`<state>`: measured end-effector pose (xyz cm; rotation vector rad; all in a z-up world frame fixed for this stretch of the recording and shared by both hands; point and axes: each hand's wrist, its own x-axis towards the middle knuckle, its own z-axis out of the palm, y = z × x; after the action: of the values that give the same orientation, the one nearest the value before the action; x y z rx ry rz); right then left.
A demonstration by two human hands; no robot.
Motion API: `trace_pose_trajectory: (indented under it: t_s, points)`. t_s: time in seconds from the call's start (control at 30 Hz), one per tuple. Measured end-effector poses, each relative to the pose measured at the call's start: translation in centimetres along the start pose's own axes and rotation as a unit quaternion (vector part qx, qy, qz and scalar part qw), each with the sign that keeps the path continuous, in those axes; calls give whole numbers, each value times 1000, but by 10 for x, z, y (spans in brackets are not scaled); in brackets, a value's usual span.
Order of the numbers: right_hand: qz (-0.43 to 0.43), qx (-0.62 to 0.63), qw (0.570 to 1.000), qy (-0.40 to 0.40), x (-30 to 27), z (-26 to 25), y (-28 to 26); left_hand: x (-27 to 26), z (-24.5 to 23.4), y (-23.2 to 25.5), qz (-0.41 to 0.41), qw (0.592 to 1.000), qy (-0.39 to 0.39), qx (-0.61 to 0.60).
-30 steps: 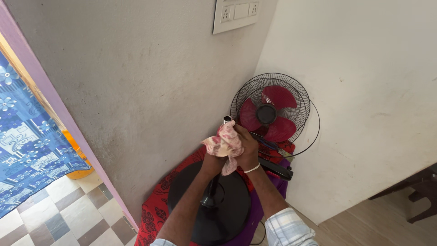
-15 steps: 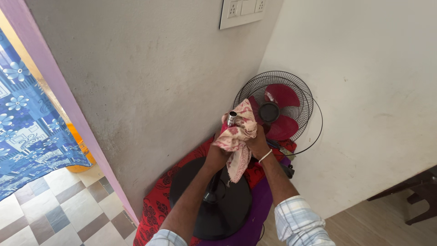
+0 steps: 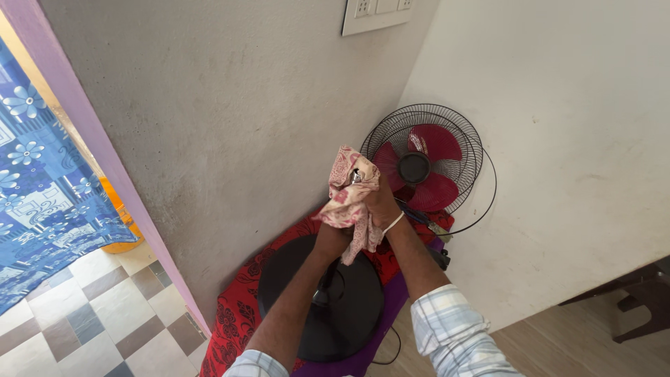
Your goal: The person wipes the fan stand and motor housing with a cloth, then attaches the fan blades and front grill to the motor. The person secures the grill with a knob and wipes the knob.
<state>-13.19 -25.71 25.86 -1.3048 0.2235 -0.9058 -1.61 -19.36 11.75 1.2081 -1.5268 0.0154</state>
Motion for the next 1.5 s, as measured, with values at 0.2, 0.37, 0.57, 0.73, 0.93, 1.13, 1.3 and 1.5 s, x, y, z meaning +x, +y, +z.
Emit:
trace_pose_trajectory:
  t_s: [0.2, 0.37, 0.57, 0.73, 0.93, 1.13, 1.3, 1.5]
  points:
    - [-142, -261, 946, 132, 0, 28, 12, 9, -28, 47, -19, 981, 101, -162]
    - [-223, -315, 914, 127, -10, 52, 3, 11, -37, 54, -177, 970, 10, -169]
    - [-41, -3, 998, -57, -3, 26, -13, 5, -10, 16, -16, 997, 31, -75]
    - [-16, 22, 998, -62, 12, 3, 8, -1, -4, -7, 8, 993, 16, -113]
    - [-73, -160, 984, 4, 6, -15, 41, -3, -14, -5, 33, 998, 5, -56]
    - [-161, -118, 979, -30, -16, 8, 33, -10, -56, 28, -142, 964, -142, -171]
    - [-178, -106, 978, -18, -24, 29, 20, -16, -97, 36, -222, 926, -269, -146]
    - [-94, -188, 975, 74, -42, 31, 45, 12, -134, 52, -256, 966, 2, 27]
